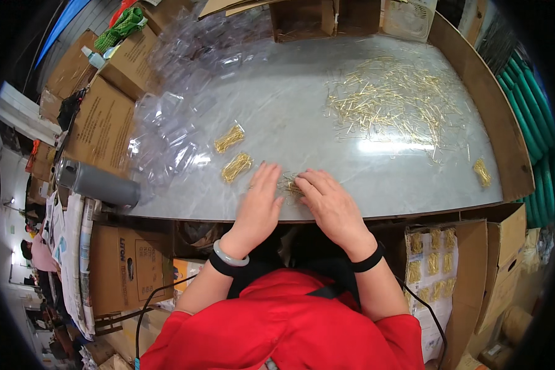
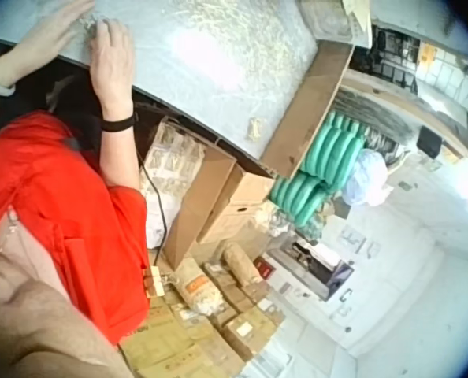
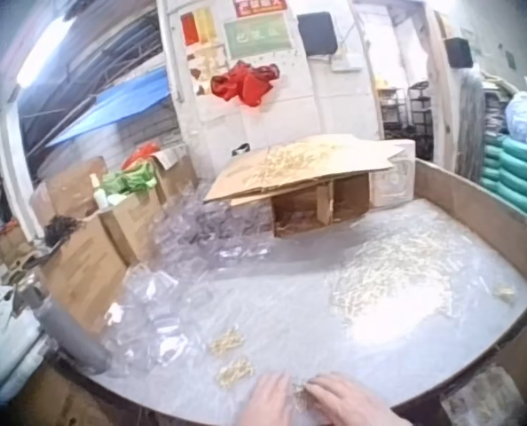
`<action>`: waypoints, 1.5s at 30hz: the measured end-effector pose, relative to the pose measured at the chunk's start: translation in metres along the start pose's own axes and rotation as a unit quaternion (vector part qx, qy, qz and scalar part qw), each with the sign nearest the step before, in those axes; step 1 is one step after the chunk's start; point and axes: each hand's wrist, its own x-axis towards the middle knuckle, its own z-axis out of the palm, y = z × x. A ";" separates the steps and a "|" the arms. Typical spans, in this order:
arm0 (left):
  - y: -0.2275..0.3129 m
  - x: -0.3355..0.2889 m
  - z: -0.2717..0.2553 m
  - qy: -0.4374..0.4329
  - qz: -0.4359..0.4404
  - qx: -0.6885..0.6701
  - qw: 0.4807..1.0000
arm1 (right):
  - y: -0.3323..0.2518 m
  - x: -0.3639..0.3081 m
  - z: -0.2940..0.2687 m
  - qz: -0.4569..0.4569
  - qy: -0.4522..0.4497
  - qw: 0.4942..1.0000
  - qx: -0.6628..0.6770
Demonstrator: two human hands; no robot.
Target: Packaging gold-colored pins into small plastic bags.
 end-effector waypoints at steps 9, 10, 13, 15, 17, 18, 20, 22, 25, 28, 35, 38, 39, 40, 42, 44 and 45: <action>0.015 0.003 -0.002 -0.056 -0.037 -0.020 0.998 | -0.002 -0.001 0.001 0.018 0.049 0.998 -0.023; 0.022 0.000 -0.001 -0.056 -0.065 -0.011 0.996 | -0.002 -0.001 0.001 0.023 0.053 0.998 -0.016; 0.029 -0.007 0.011 0.006 -0.058 -0.070 0.996 | -0.001 -0.001 0.002 0.024 0.058 0.998 -0.015; 0.031 -0.008 0.013 0.014 -0.060 -0.145 0.988 | 0.001 -0.001 0.003 0.018 0.056 0.998 -0.019; 0.033 -0.009 0.013 -0.001 -0.065 -0.243 0.968 | 0.003 -0.002 0.003 0.017 0.045 0.999 -0.020; 0.032 -0.009 0.012 -0.004 -0.062 -0.233 0.971 | 0.005 -0.003 0.003 0.019 0.036 0.999 -0.017; 0.027 -0.011 0.006 -0.010 -0.055 -0.213 0.975 | 0.006 -0.004 0.000 0.025 0.025 0.999 0.002; 0.018 -0.008 -0.003 -0.022 -0.018 -0.130 0.991 | 0.002 -0.006 -0.009 0.034 0.020 0.999 0.035; 0.009 -0.004 -0.007 -0.039 0.000 -0.080 0.996 | -0.008 -0.008 -0.029 0.037 -0.015 0.997 -0.060; 0.007 0.001 -0.006 -0.073 0.020 -0.083 0.994 | 0.001 -0.013 -0.029 0.027 -0.031 0.999 -0.020; 0.003 0.017 0.007 -0.152 0.079 -0.094 0.981 | 0.016 -0.015 -0.020 0.019 -0.014 0.998 0.056; 0.007 0.020 0.013 -0.160 0.087 -0.078 0.980 | 0.008 -0.016 -0.023 0.080 0.036 0.991 0.101; 0.008 0.021 0.014 -0.158 0.090 -0.073 0.981 | 0.006 -0.019 -0.021 0.099 0.072 0.987 0.100; 0.010 0.021 0.015 -0.155 0.095 -0.066 0.981 | 0.004 -0.023 -0.019 0.117 0.108 0.982 0.100; 0.012 0.021 0.017 -0.150 0.106 -0.051 0.982 | -0.001 -0.032 -0.015 0.157 0.119 0.976 0.093; 0.015 0.022 0.019 -0.128 0.115 -0.046 0.984 | -0.009 -0.031 -0.004 0.174 0.133 0.972 0.079; 0.016 0.022 0.018 -0.118 0.121 -0.042 0.985 | -0.012 -0.025 -0.001 0.175 0.120 0.973 0.093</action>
